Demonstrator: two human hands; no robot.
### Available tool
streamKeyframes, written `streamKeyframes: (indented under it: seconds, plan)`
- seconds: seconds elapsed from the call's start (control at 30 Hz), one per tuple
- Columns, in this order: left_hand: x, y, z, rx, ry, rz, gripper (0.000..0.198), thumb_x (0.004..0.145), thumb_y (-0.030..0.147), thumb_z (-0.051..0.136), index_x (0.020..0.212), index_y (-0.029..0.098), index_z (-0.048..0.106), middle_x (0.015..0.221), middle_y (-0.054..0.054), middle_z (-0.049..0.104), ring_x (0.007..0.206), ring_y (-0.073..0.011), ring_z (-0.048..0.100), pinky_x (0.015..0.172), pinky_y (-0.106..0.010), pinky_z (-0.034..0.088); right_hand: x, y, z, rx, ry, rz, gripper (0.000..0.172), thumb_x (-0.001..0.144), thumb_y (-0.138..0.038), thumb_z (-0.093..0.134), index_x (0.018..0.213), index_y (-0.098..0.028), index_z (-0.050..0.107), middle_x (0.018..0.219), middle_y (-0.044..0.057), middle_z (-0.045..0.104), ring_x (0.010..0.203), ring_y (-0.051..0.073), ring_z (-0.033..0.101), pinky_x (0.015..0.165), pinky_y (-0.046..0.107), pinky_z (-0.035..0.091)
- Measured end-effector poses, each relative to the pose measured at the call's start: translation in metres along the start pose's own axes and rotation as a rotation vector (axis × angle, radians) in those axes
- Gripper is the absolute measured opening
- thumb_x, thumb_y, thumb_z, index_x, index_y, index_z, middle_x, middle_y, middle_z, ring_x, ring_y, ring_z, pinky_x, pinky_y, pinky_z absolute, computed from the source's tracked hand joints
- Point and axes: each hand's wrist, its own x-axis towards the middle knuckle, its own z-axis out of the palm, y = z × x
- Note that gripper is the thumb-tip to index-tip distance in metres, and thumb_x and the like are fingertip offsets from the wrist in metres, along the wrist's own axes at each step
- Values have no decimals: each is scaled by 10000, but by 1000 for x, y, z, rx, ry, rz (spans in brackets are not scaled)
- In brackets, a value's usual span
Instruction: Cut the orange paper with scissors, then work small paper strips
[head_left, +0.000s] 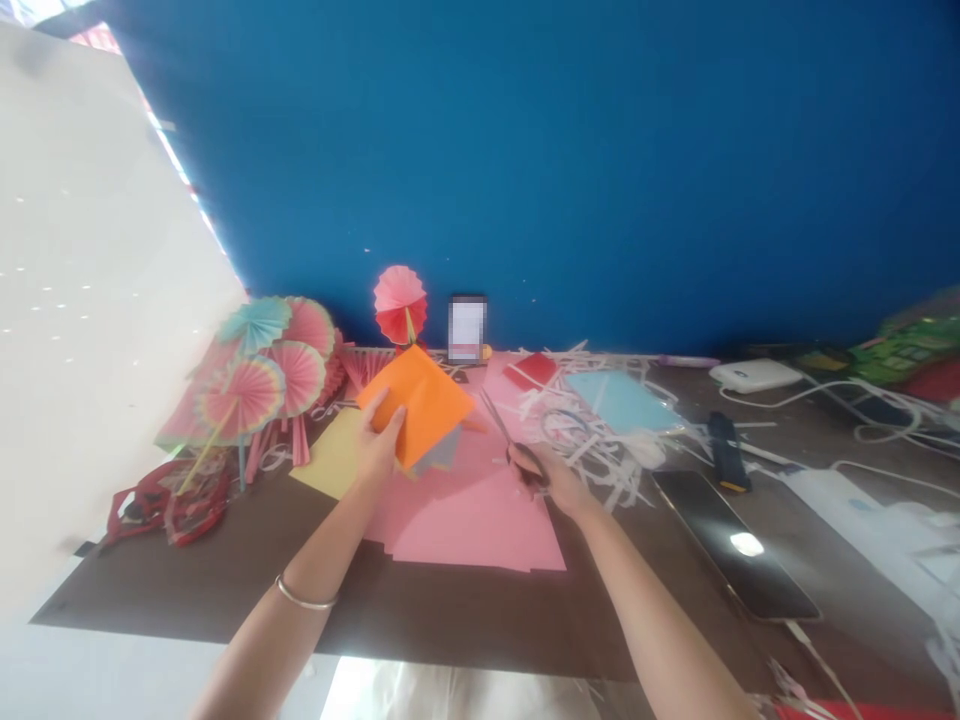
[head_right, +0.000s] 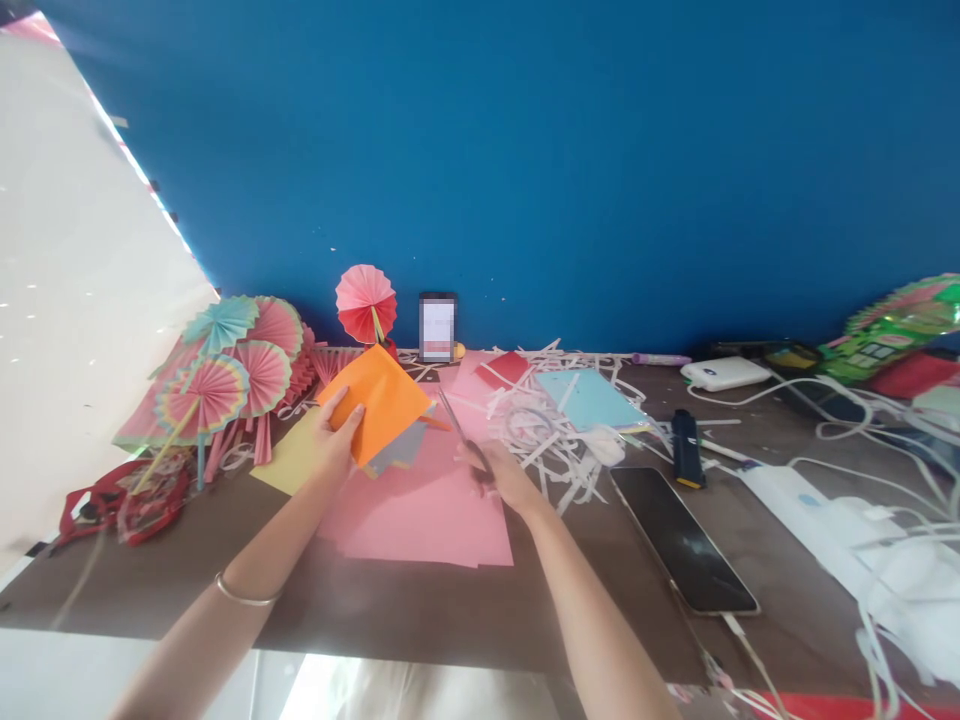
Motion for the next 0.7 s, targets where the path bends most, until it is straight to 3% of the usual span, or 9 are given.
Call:
streamKeyframes:
  seconds: [0.23,0.7]
  plan:
    - [-3,-2,1,-7,30,1,507,699,357,705,1175,265,555,1270,-58,542,1129,-211,551,950,-322,471,-1,-3,6,-10,-45,-33,545,782,-608,464,458,-170,463,364,-24,434,359,78,408,421,227,296]
    - [-11,6,3,-31,-62,-46,525,694,335,711,1192,270,556,1264,-71,547,1094,-210,571,899,-309,500,2,1,6,-2,-43,7,543,791,-609,451,473,-169,468,380,-28,427,365,80,405,421,231,275]
